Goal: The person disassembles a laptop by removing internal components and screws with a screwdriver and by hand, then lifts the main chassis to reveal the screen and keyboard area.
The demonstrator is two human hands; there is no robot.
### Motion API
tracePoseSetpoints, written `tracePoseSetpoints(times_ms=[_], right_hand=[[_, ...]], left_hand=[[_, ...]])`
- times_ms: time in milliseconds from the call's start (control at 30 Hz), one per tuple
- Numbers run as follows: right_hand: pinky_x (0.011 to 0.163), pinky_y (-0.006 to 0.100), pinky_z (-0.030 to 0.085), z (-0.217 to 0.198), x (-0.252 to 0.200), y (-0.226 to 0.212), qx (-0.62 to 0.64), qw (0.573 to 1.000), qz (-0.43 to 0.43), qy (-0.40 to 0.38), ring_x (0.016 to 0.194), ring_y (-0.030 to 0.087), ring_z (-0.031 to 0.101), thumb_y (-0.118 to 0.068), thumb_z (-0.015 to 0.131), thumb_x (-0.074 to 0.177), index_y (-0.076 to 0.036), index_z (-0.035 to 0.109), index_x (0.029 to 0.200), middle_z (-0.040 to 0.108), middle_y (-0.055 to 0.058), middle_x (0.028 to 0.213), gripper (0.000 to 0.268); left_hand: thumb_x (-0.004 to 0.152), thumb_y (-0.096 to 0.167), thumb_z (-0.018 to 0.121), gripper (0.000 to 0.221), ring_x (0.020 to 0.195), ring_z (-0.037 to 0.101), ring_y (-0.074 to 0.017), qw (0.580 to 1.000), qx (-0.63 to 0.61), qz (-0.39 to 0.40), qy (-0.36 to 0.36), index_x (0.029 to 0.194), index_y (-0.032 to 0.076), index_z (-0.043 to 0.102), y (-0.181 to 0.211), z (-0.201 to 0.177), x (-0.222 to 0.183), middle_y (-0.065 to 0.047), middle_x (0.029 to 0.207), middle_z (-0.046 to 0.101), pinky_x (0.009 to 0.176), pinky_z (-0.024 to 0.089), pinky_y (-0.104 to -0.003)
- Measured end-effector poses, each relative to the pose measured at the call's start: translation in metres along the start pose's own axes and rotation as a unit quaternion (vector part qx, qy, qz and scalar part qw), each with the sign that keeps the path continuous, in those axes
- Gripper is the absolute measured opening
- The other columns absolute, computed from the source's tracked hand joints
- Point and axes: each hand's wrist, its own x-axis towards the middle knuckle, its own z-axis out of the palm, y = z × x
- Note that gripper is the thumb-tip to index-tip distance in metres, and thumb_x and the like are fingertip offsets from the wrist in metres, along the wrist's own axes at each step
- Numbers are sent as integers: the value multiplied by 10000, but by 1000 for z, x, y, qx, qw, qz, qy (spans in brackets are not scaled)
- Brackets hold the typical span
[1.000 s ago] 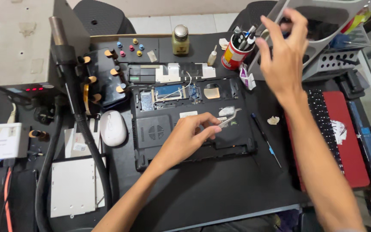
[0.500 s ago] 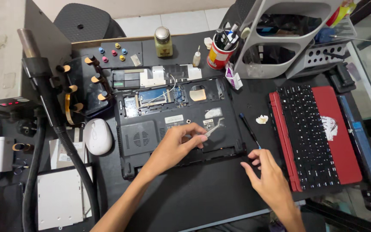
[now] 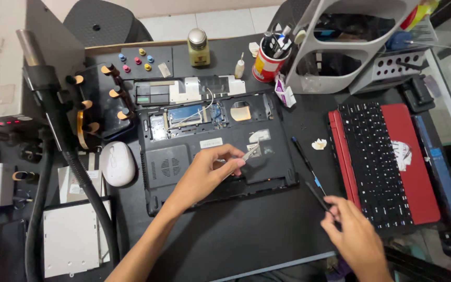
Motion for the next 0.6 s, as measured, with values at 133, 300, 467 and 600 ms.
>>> tracePoseSetpoints(times_ms=[133, 300, 467, 600], right_hand=[[661, 311, 542, -20, 1, -7, 48, 997, 33, 46, 715, 165, 666, -74, 751, 823, -64, 733, 1155, 689, 80, 891, 332], [708, 261, 540, -27, 6, -33, 148, 987, -32, 47, 764, 131, 659, -32, 718, 849, -23, 713, 1148, 680, 63, 898, 299], [730, 245, 536, -29, 14, -61, 138, 986, -78, 56, 763, 109, 674, -28, 716, 846, -29, 716, 1147, 684, 53, 890, 300], [722, 246, 533, -41, 30, -82, 134, 979, -134, 75, 768, 103, 659, -19, 715, 871, -36, 714, 1188, 670, 55, 894, 318]], left_hand=[[964, 208, 670, 247, 769, 679, -79, 1000, 2, 0, 3, 1078, -7, 713, -6, -1, 2, -46, 807, 719, 734, 539, -255], [966, 209, 669, 243, 768, 673, -74, 1000, -1, 13, -2, 1073, -5, 713, -14, 0, 4, -37, 816, 718, 724, 533, -253], [971, 213, 664, 235, 765, 674, -69, 1000, 1, 13, 7, 1068, 6, 716, -17, -5, 3, -32, 819, 712, 716, 538, -247], [971, 215, 663, 233, 762, 667, -64, 999, -16, 25, 15, 1069, 11, 717, -14, -10, 5, -17, 841, 713, 664, 510, -242]])
